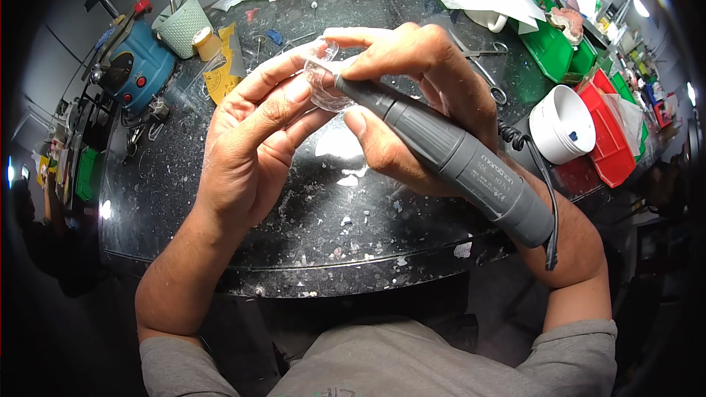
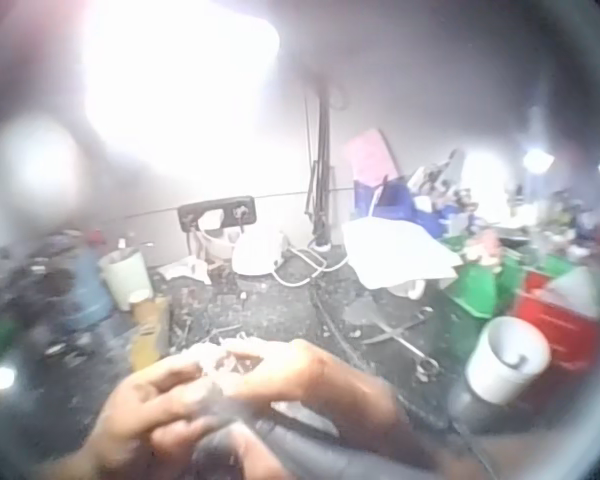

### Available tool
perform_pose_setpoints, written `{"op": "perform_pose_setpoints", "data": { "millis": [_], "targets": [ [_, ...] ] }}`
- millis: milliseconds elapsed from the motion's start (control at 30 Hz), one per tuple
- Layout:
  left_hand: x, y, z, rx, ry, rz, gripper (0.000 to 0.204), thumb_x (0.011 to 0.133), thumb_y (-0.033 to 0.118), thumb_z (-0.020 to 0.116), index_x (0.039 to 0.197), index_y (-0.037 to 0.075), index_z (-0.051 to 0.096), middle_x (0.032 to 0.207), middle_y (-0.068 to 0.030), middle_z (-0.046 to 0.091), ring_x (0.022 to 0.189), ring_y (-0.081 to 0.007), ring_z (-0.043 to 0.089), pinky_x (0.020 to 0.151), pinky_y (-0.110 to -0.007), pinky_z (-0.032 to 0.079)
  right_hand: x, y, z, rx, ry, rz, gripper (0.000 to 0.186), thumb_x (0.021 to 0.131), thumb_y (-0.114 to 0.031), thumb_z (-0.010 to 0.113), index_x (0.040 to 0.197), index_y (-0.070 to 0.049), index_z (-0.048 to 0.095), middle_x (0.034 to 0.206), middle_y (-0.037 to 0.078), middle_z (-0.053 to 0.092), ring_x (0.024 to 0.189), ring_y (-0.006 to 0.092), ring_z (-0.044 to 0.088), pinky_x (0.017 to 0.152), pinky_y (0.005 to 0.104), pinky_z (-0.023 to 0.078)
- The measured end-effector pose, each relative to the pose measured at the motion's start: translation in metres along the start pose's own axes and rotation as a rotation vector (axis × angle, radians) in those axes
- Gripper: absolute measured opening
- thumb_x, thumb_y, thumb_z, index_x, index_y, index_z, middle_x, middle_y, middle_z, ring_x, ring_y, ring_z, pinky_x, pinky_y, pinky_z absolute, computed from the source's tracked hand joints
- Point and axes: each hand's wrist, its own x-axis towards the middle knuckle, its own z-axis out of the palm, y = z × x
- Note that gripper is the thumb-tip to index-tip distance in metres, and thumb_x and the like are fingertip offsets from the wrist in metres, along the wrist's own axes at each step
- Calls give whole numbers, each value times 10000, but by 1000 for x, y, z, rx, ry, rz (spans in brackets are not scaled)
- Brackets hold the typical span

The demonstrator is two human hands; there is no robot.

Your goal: Grinding and smoothing the edges of a clear dental aligner using a micro-motor dental tool.

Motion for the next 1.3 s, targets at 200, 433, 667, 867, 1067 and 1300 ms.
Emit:
{"op": "perform_pose_setpoints", "data": {
  "millis": [200, 433, 667, 867, 1067, 1300],
  "targets": [
    [0, 0, 0, 11, -13, -5, 393, 952, 83, 588, 1305, -75, 515, 1222, -197, 625, 1145, -251, 624, 1031, -374, 493, 0, -2, 0, -2, 5, 8, 343, 727, -28, 758, 1035, -33, 606, 934, 87, 607, 825, 167, 630, 746, 288, 530],
    [-1, 0, -2, -3, 7, -37, 380, 937, 71, 606, 1277, -85, 539, 1190, -197, 641, 1114, -252, 640, 1017, -382, 503, 1, -5, -7, 23, -117, 10, 402, 727, 126, 641, 1103, 16, 554, 1012, 146, 619, 1056, 287, 655, 912, 405, 534],
    [-1, 0, -7, 104, -5, -20, 335, 931, 86, 632, 1219, -74, 569, 1131, -194, 666, 1074, -265, 658, 983, -371, 521, 0, -12, -5, -44, -145, 59, 414, 715, 118, 658, 1104, 27, 550, 1036, 160, 619, 995, 269, 660, 946, 415, 518],
    [-3, -3, -5, 114, 7, 66, 300, 931, 60, 637, 1199, -50, 559, 1120, -173, 676, 1056, -217, 663, 964, -336, 526, -2, -16, -1, -79, -50, 55, 432, 670, 116, 681, 1080, 21, 587, 974, 135, 629, 898, 238, 657, 933, 415, 523],
    [-7, -9, 1, 278, 65, 124, 263, 911, 28, 666, 1158, -50, 622, 1080, -130, 694, 1000, -149, 669, 935, -286, 532, -3, -11, -1, -85, -77, 24, 437, 662, 83, 697, 1083, 23, 596, 982, 133, 644, 904, 237, 661, 936, 439, 518],
    [-7, -8, 2, 296, 101, 178, 218, 897, 22, 681, 1107, -35, 675, 1082, -119, 701, 998, -146, 665, 926, -276, 520, -2, -14, -3, -90, -157, 14, 408, 693, 54, 689, 1088, -4, 605, 1020, 135, 681, 985, 258, 675, 1038, 525, 427]
  ]
}}
